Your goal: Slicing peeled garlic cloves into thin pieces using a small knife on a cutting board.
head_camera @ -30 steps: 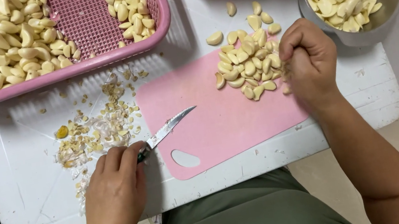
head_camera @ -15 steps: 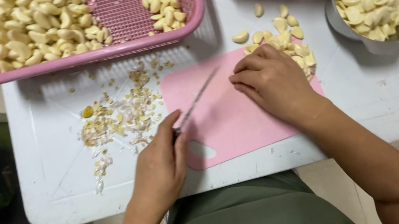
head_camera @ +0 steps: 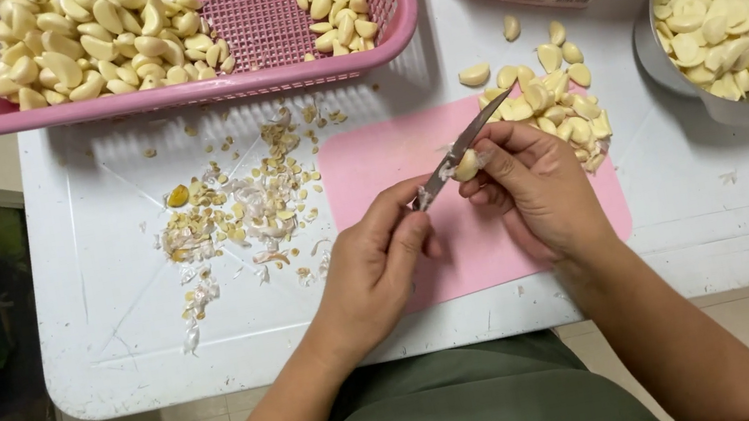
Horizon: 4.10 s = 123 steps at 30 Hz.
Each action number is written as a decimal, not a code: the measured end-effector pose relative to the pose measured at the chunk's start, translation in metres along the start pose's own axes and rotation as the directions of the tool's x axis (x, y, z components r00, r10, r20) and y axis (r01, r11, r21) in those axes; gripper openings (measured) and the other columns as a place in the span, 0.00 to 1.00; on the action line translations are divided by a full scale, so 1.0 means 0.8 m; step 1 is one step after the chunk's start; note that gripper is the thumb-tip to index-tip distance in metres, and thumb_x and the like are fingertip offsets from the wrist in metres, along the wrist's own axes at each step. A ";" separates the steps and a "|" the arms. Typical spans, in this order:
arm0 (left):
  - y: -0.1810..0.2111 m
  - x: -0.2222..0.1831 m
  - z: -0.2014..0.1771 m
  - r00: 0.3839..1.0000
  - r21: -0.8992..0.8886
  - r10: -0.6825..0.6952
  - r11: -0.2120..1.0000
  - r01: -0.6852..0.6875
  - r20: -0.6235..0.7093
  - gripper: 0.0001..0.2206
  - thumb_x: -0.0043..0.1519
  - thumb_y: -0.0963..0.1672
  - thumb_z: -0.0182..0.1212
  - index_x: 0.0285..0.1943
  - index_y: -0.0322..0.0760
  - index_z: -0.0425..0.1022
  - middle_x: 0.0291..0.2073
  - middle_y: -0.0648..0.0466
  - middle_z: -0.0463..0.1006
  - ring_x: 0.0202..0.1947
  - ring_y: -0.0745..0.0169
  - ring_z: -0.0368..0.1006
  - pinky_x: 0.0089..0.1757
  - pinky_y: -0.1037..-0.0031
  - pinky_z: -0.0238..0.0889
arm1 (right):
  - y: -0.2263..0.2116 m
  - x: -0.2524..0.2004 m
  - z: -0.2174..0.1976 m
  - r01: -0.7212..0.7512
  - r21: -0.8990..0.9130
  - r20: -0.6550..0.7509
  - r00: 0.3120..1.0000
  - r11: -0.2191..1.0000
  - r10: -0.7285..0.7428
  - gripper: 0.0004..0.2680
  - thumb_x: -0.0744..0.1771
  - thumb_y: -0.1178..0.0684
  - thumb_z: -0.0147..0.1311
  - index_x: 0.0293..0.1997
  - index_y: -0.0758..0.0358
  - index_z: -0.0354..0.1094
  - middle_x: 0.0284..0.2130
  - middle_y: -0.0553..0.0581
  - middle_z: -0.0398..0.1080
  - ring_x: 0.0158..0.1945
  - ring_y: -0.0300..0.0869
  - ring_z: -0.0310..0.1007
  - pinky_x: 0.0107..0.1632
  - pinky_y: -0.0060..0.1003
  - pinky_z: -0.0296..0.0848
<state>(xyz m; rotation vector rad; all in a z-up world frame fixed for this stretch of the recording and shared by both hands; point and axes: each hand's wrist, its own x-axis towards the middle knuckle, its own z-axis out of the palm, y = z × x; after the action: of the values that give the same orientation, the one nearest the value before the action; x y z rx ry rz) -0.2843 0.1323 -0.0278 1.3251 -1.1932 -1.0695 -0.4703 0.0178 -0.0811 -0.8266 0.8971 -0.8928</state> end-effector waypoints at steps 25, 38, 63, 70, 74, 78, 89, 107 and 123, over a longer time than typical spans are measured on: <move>0.013 0.001 0.006 0.994 -0.025 0.079 0.997 -0.078 0.072 0.18 0.73 0.41 0.50 0.73 0.36 0.67 0.22 0.52 0.79 0.24 0.60 0.71 0.32 0.71 0.69 | 0.000 -0.013 0.015 0.057 0.077 0.076 0.995 0.995 -0.063 0.15 0.65 0.60 0.65 0.55 0.78 0.69 0.41 0.73 0.75 0.36 0.44 0.82 0.39 0.33 0.88; -0.004 -0.003 0.013 0.999 -0.086 0.051 0.995 -0.051 -0.001 0.15 0.73 0.40 0.50 0.69 0.38 0.71 0.20 0.53 0.76 0.22 0.63 0.67 0.29 0.73 0.66 | 0.008 -0.016 0.017 0.133 0.019 0.049 0.990 0.991 -0.133 0.14 0.65 0.64 0.64 0.56 0.78 0.70 0.41 0.72 0.77 0.37 0.47 0.83 0.40 0.39 0.88; 0.001 0.000 -0.032 0.993 -0.291 -0.091 0.950 0.110 0.077 0.15 0.73 0.41 0.49 0.67 0.34 0.69 0.19 0.51 0.75 0.16 0.71 0.61 0.24 0.82 0.60 | 0.042 0.002 -0.023 -0.387 0.448 0.411 0.890 0.806 0.199 0.16 0.64 0.69 0.52 0.60 0.72 0.70 0.44 0.74 0.75 0.42 0.53 0.79 0.47 0.42 0.83; 0.003 -0.006 -0.044 0.996 -0.260 -0.091 0.961 0.092 0.017 0.15 0.73 0.41 0.48 0.68 0.34 0.68 0.20 0.51 0.75 0.17 0.69 0.62 0.24 0.80 0.61 | 0.040 0.005 -0.031 -0.500 0.539 0.496 0.839 0.677 0.225 0.16 0.67 0.66 0.49 0.62 0.66 0.69 0.50 0.73 0.73 0.47 0.51 0.76 0.52 0.41 0.79; 0.005 -0.010 -0.055 0.992 -0.083 -0.076 0.994 0.067 -0.101 0.17 0.72 0.41 0.49 0.70 0.34 0.69 0.20 0.51 0.77 0.18 0.67 0.63 0.26 0.78 0.61 | 0.045 0.013 -0.039 -0.506 0.543 0.513 0.832 0.670 0.212 0.17 0.68 0.64 0.50 0.66 0.65 0.65 0.52 0.72 0.71 0.50 0.49 0.76 0.53 0.39 0.81; -0.007 -0.013 -0.075 0.975 0.123 -0.059 0.989 0.086 -0.212 0.17 0.73 0.39 0.47 0.70 0.30 0.70 0.19 0.48 0.77 0.19 0.63 0.63 0.27 0.73 0.61 | 0.047 0.019 -0.043 -0.522 0.548 0.511 0.828 0.654 0.233 0.17 0.70 0.66 0.45 0.68 0.66 0.62 0.53 0.72 0.72 0.51 0.48 0.77 0.53 0.38 0.82; 0.000 -0.022 -0.058 0.981 0.150 -0.030 0.987 0.059 -0.191 0.17 0.72 0.41 0.49 0.70 0.35 0.64 0.20 0.50 0.80 0.20 0.59 0.67 0.28 0.71 0.63 | 0.031 -0.004 0.008 -0.301 0.195 0.334 0.915 0.933 0.226 0.14 0.67 0.65 0.55 0.60 0.71 0.68 0.45 0.67 0.76 0.44 0.48 0.83 0.46 0.38 0.86; 0.006 -0.051 -0.078 0.937 -0.006 -0.140 0.989 0.146 -0.319 0.23 0.71 0.44 0.50 0.76 0.38 0.60 0.26 0.54 0.79 0.32 0.66 0.75 0.41 0.72 0.68 | -0.161 0.201 0.160 0.477 -0.790 0.404 0.878 0.386 -0.256 0.11 0.68 0.62 0.53 0.55 0.59 0.76 0.51 0.56 0.80 0.54 0.42 0.79 0.56 0.37 0.83; -0.006 -0.044 -0.059 0.965 0.011 -0.186 0.981 0.191 -0.187 0.21 0.71 0.43 0.50 0.74 0.37 0.60 0.26 0.55 0.80 0.29 0.68 0.72 0.38 0.74 0.67 | -0.091 0.124 -0.012 0.526 -0.850 0.526 0.840 -0.042 -0.132 0.09 0.68 0.57 0.56 0.50 0.66 0.80 0.47 0.61 0.78 0.47 0.57 0.78 0.52 0.50 0.73</move>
<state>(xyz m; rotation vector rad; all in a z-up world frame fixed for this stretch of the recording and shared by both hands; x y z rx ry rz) -0.2416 0.1725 -0.0290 1.5492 -0.9619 -1.0402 -0.4662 -0.1015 -0.0498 -2.5349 0.9915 -0.3365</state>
